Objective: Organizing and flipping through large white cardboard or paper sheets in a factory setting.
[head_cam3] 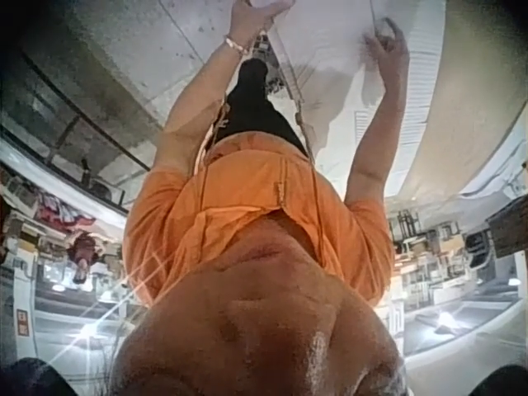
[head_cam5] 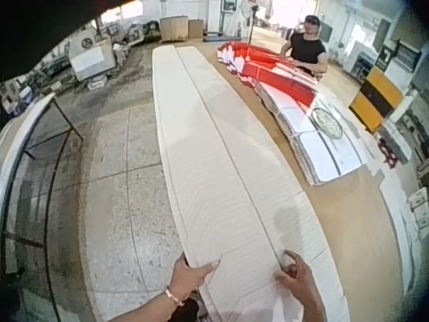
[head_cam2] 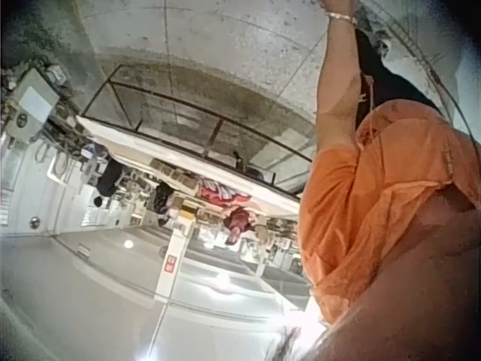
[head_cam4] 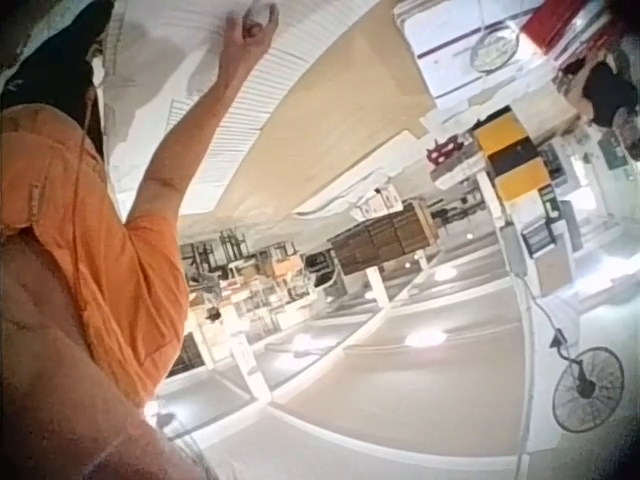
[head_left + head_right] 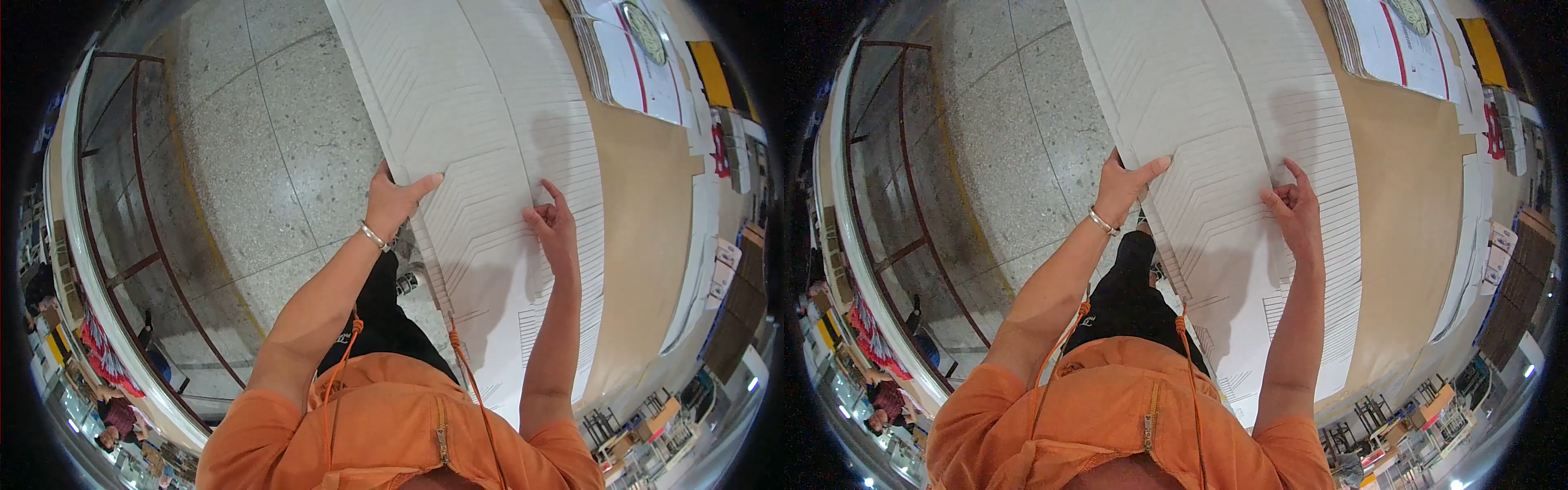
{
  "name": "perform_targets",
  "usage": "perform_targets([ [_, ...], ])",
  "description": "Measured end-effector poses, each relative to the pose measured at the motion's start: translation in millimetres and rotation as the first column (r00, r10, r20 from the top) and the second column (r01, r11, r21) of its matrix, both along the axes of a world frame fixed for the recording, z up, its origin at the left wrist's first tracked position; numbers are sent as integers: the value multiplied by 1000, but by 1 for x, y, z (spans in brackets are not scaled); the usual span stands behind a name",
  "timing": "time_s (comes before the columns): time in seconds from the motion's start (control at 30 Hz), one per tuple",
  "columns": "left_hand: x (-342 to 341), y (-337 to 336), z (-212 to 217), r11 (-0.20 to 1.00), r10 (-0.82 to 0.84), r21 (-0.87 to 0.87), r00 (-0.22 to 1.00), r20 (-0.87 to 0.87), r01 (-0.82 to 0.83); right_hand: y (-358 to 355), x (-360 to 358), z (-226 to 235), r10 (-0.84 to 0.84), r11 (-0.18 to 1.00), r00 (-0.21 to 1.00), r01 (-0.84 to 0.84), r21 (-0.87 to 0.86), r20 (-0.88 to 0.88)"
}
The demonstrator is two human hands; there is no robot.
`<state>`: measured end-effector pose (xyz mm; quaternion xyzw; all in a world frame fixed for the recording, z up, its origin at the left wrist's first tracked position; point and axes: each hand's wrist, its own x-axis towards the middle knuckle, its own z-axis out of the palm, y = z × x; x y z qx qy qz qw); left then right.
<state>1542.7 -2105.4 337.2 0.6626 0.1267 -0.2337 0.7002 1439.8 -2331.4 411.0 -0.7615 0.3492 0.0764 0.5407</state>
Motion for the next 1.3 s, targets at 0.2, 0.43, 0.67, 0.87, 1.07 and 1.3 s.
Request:
perform_targets([
  [0.2, -2, 1, 6, 995, -81, 52, 994, -75, 85, -5, -7, -2, 32, 999, 999, -32, 16, 2],
  [0.43, -4, -2, 7, 999, -38, -27, 994, -99, 35, -6, -11, -2, 55, 997, 998, -57, 50, 34],
  [0.67, -6, 0, -1, 1000, -20, -24, 994, -111, 18, -5, -11, -4, 46, 997, 999, -47, 62, 11],
  [0.87, -12, -1, -2, 992, 18, -123, 995, -99, -30, 2, -5, -8, -82, 997, 996, 81, 10, 35],
  [1.07, -13, -3, -3, 997, 57, -50, 997, -52, -60, 1, -8, -8, -82, 995, 995, 79, 60, 48],
  [1.3, -22, 0, 8, 1000, -13, -23, 996, -88, 11, -1, -17, 1, -29, 999, 1000, 29, -38, -2],
])
